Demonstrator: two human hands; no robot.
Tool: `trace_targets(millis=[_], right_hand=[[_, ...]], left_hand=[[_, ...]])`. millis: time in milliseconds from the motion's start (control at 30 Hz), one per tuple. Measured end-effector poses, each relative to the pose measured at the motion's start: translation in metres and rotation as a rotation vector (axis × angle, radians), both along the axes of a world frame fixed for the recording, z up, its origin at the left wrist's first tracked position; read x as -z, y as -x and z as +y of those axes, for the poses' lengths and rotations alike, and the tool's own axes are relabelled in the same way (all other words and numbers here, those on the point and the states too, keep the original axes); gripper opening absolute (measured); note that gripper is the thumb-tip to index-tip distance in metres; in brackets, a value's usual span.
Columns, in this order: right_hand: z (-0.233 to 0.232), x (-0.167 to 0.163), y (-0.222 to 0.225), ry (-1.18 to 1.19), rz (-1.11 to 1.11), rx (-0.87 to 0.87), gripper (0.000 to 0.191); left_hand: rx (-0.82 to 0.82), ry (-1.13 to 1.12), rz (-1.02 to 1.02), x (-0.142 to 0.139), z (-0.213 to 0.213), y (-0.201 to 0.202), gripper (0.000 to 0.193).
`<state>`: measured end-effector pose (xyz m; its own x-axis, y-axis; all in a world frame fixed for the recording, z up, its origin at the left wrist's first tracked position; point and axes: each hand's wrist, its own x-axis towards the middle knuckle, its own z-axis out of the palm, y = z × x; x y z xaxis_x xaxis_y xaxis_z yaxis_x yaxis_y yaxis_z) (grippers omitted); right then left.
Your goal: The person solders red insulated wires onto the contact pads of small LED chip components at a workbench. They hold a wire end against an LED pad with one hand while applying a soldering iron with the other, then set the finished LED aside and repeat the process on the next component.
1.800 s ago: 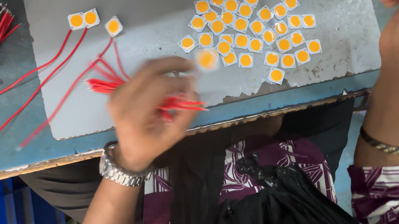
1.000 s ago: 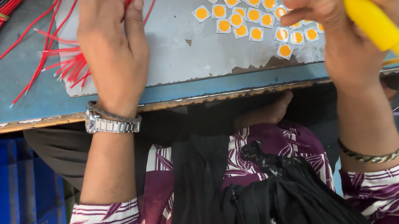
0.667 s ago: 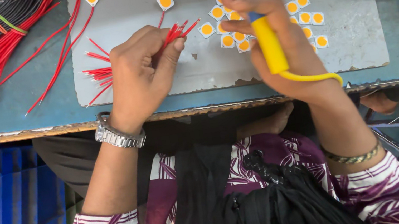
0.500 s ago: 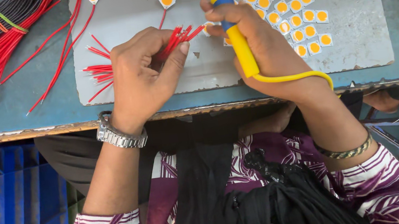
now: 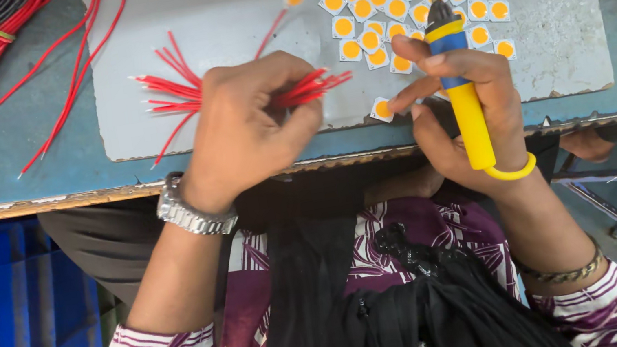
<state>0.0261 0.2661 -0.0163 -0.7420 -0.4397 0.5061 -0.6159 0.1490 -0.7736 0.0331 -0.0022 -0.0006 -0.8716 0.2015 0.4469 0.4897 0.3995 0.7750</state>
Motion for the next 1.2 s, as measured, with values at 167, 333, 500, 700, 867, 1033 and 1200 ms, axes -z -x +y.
trace_targets(millis=[167, 333, 500, 700, 867, 1033, 1200], right_hand=[[-0.004, -0.007, 0.0, -0.253, 0.17, 0.114, 0.06], [-0.004, -0.01, -0.002, -0.222, 0.113, 0.049, 0.055], [-0.003, -0.008, -0.003, -0.195, 0.11, 0.111, 0.05], [-0.006, -0.013, -0.002, -0.355, 0.221, 0.186, 0.06], [-0.004, -0.015, 0.004, -0.309, 0.226, 0.147, 0.059], [-0.002, -0.013, 0.014, -0.316, 0.195, 0.167, 0.059], [0.001, -0.013, 0.027, -0.314, 0.21, 0.14, 0.057]], left_hand=[[0.038, 0.05, 0.015, 0.001, 0.015, 0.002, 0.018], [0.014, 0.095, -0.003, 0.002, 0.015, 0.001, 0.019], [0.029, 0.087, -0.03, -0.001, 0.017, 0.001, 0.019], [0.048, 0.119, -0.018, -0.002, 0.017, 0.001, 0.019], [0.071, 0.194, 0.054, -0.005, 0.019, 0.006, 0.017], [0.099, 0.319, 0.081, -0.012, 0.026, 0.013, 0.014], [0.174, 0.284, 0.071, -0.015, 0.033, 0.026, 0.022]])
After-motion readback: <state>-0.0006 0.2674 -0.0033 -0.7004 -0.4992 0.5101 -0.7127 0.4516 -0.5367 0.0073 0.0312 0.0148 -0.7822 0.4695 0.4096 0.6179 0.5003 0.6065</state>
